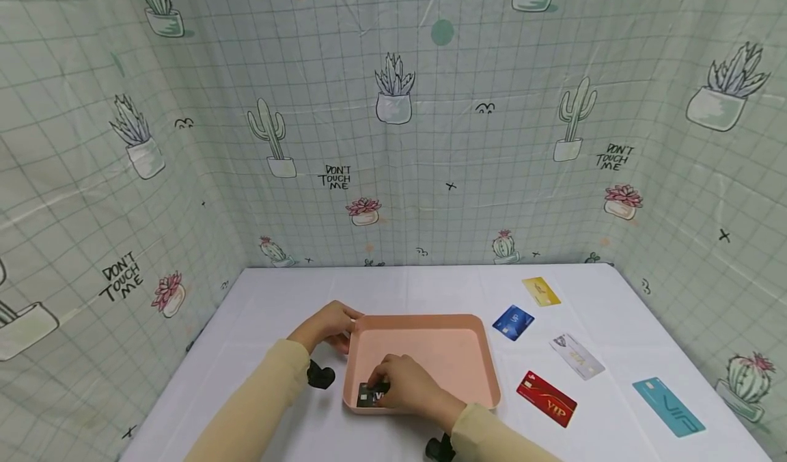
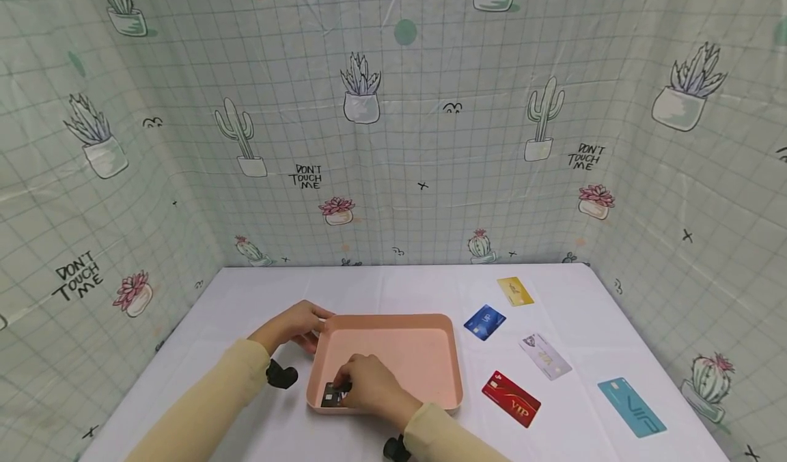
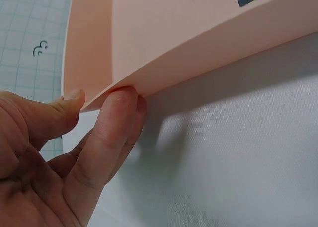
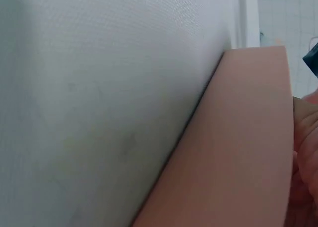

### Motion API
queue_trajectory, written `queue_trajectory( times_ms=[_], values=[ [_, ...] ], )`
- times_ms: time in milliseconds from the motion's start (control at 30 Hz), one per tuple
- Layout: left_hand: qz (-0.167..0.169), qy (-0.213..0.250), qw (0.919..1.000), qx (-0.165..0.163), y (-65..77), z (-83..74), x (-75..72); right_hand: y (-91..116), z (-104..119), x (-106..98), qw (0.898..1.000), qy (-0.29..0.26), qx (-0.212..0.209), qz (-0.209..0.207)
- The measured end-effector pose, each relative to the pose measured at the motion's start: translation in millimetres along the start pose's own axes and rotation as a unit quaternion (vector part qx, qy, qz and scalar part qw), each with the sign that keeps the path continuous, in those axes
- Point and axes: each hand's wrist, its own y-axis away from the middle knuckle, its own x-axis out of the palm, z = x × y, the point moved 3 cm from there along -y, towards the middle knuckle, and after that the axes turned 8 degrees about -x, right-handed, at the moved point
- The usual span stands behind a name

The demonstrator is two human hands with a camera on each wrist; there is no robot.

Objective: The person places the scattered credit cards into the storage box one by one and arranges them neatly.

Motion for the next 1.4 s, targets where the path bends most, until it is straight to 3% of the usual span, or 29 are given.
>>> queue_trajectory(
  times_ms=[600,1067,1400],
  values=[
    [0.012,0.013,0.9998,0.008,-2.6,-2.2,1.4,4,-6,0,1.0,-0.009,0.012,-0.024],
    [0.009,0.005,0.9999,0.009,0.9,-1.2,-3.3,5,2,-8,0.995,-0.09,0.02,-0.027],
    [0.016,0.01,0.9998,0.004,-0.5,0.7,-1.7,8,3,-16,0.996,-0.077,0.023,-0.035]
  ],
)
